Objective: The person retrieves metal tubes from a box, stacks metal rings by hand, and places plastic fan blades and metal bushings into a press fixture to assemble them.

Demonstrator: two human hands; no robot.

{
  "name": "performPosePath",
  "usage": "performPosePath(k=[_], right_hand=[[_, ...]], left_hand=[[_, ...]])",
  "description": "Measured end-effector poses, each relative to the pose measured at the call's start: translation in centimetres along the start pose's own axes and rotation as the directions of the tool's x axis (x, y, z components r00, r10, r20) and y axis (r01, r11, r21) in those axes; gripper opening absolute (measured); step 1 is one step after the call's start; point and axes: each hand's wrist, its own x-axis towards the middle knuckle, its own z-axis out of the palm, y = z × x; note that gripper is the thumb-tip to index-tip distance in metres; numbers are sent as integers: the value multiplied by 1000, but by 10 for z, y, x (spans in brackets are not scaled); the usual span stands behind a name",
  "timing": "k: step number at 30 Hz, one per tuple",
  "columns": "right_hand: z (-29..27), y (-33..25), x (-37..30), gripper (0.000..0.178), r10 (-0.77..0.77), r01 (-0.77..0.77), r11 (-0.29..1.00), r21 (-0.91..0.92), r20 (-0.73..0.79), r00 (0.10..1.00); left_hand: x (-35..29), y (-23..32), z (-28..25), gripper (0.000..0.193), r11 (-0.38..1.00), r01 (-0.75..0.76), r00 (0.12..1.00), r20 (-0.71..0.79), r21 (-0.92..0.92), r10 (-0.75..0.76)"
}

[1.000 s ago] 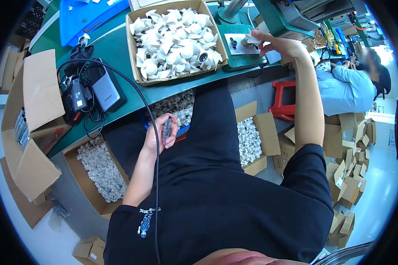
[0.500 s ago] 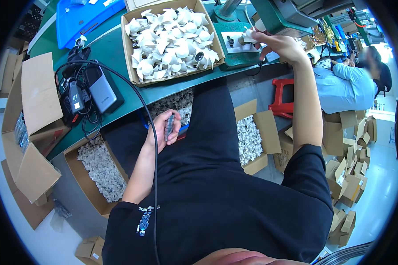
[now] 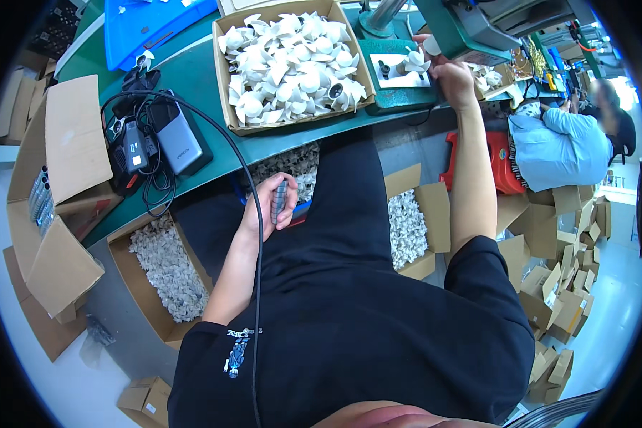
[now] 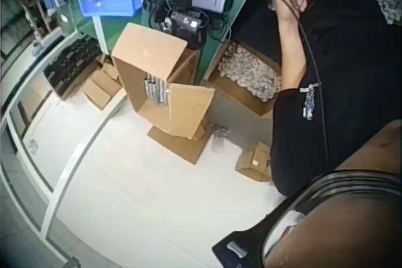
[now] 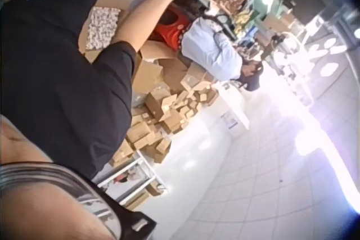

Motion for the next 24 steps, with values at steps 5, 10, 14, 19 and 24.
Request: performPosePath(k=[5, 10, 14, 19, 24], right_hand=[[38, -22, -18, 38, -54, 48, 995, -83, -76, 996], [30, -29, -6, 30, 116, -161, 975, -152, -266, 957], [2, -12, -5, 26, 238, -272, 960, -62, -325, 915], [-2, -10, -4, 26, 129, -151, 981, -126, -164, 978], [57, -29, -20, 31, -152, 69, 906, -418, -169, 974]], left_hand=[[-7, -1, 0, 32, 1000, -7, 1000, 6, 11, 7], [-16, -8, -11, 32, 1000, 4, 999, -47, -10, -4], [-18, -5, -4, 33, 1000, -17, 1000, -24, -4, 17], [-8, -7, -5, 33, 1000, -21, 999, -25, 13, 21], [-8, -17, -6, 35, 999, -32, 993, -113, -4, 31]])
